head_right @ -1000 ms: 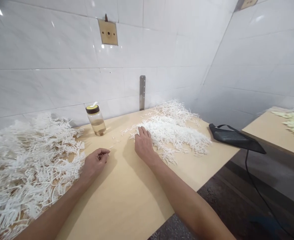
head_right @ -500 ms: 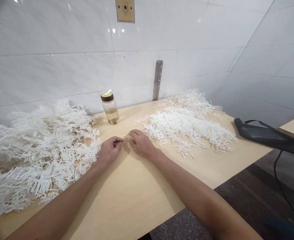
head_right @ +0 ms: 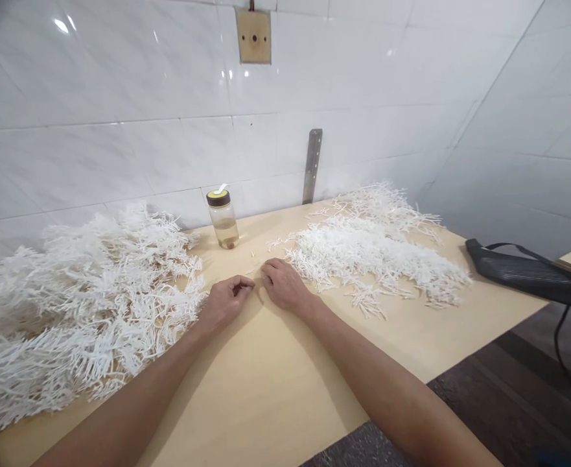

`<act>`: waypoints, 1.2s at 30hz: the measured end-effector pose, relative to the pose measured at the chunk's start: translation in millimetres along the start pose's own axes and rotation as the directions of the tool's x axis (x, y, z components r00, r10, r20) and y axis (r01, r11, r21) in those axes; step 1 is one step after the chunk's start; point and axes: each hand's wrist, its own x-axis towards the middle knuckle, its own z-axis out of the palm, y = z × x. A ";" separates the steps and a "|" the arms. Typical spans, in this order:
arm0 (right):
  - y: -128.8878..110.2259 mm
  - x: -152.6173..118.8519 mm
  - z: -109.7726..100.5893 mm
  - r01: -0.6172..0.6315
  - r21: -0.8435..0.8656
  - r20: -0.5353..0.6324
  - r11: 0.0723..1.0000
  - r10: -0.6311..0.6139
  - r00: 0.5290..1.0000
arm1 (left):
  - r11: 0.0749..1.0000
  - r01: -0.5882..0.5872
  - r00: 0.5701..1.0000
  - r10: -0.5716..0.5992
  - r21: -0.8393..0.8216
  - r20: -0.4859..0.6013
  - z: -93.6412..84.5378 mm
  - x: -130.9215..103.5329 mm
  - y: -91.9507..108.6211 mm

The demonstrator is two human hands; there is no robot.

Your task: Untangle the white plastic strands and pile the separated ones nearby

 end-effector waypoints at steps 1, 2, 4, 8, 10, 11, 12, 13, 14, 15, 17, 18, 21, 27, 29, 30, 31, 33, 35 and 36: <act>4.4 0.2 0.1 -0.037 -0.024 -0.017 0.999 0.037 0.999 | 1.000 -0.013 1.000 0.013 0.018 0.027 -0.2 -0.7 1.4; 8.4 0.3 0.0 -0.078 -0.047 -0.038 0.996 0.076 0.996 | 0.999 -0.025 0.999 0.023 0.041 0.045 -0.1 -1.7 2.8; 14.0 -0.1 -0.5 -0.136 -0.074 -0.066 0.988 0.131 0.989 | 0.995 -0.051 0.997 0.046 0.090 0.061 1.1 -4.5 5.4; 11.2 -2.3 -3.2 -0.077 -0.032 -0.067 0.997 0.075 0.995 | 0.969 -0.163 0.985 0.149 0.184 0.089 8.5 -12.6 9.6; 6.2 -4.0 -4.7 -0.010 0.010 -0.068 1.000 0.011 0.998 | 0.942 -0.245 0.966 0.218 0.231 0.137 12.8 -16.3 11.4; 3.9 -5.0 -5.3 0.015 0.028 -0.068 1.000 -0.013 0.998 | 0.927 -0.275 0.957 0.239 0.254 0.163 14.6 -17.7 12.3; 1.9 -6.1 -5.7 0.028 0.042 -0.071 0.999 -0.025 0.997 | 0.916 -0.293 0.951 0.250 0.275 0.182 15.9 -18.7 13.1; 0.3 -7.2 -5.9 0.032 0.053 -0.075 0.998 -0.028 0.997 | 0.909 -0.299 0.948 0.249 0.291 0.196 16.7 -19.4 13.7; -0.9 -8.2 -5.9 0.035 0.063 -0.076 0.997 -0.030 0.997 | 0.905 -0.298 0.948 0.244 0.303 0.204 17.3 -19.7 14.1; -1.8 -9.1 -5.8 0.039 0.074 -0.072 0.996 -0.033 0.997 | 0.904 -0.293 0.949 0.237 0.312 0.207 17.5 -19.7 14.2; -2.9 -10.2 -5.5 0.055 0.096 -0.044 0.994 -0.051 0.998 | 0.903 -0.286 0.951 0.226 0.320 0.211 17.8 -19.3 13.8; -3.2 -10.3 -5.3 0.059 0.103 -0.027 0.993 -0.057 0.998 | 0.903 -0.285 0.951 0.225 0.322 0.212 18.0 -18.9 13.3; -3.8 -9.0 -4.1 0.051 0.100 0.015 0.994 -0.052 0.999 | 0.901 -0.280 0.954 0.222 0.333 0.202 18.8 -18.4 12.0; -1.7 -2.5 -2.9 0.101 0.109 0.030 0.989 -0.104 0.994 | 0.869 -0.294 0.954 0.240 0.398 0.180 18.6 -22.3 13.1; 8.7 1.4 -10.3 0.093 0.078 -0.059 0.993 -0.089 0.994 | 0.837 -0.285 0.958 0.254 0.468 0.130 18.5 -24.4 13.3; 17.6 3.5 -16.8 0.073 0.048 -0.123 0.996 -0.067 0.990 | 0.818 -0.261 0.964 0.248 0.513 0.095 18.8 -25.3 13.0; 29.0 5.4 -25.2 0.038 0.014 -0.190 0.999 -0.035 0.981 | 0.798 -0.227 0.971 0.231 0.558 0.064 19.4 -26.0 12.5; 57.6 7.6 -45.3 -0.109 -0.072 -0.305 0.991 0.083 0.949 | 0.757 -0.174 0.982 0.178 0.629 0.058 21.6 -26.5 11.2; 87.9 6.7 -64.7 -0.337 -0.154 -0.385 0.929 0.258 0.886 | 0.731 -0.192 0.981 0.132 0.655 0.141 24.6 -25.9 10.4; 101.2 5.4 -71.8 -0.434 -0.186 -0.403 0.882 0.334 0.852 | 0.727 -0.221 0.973 0.119 0.651 0.197 26.1 -25.2 10.6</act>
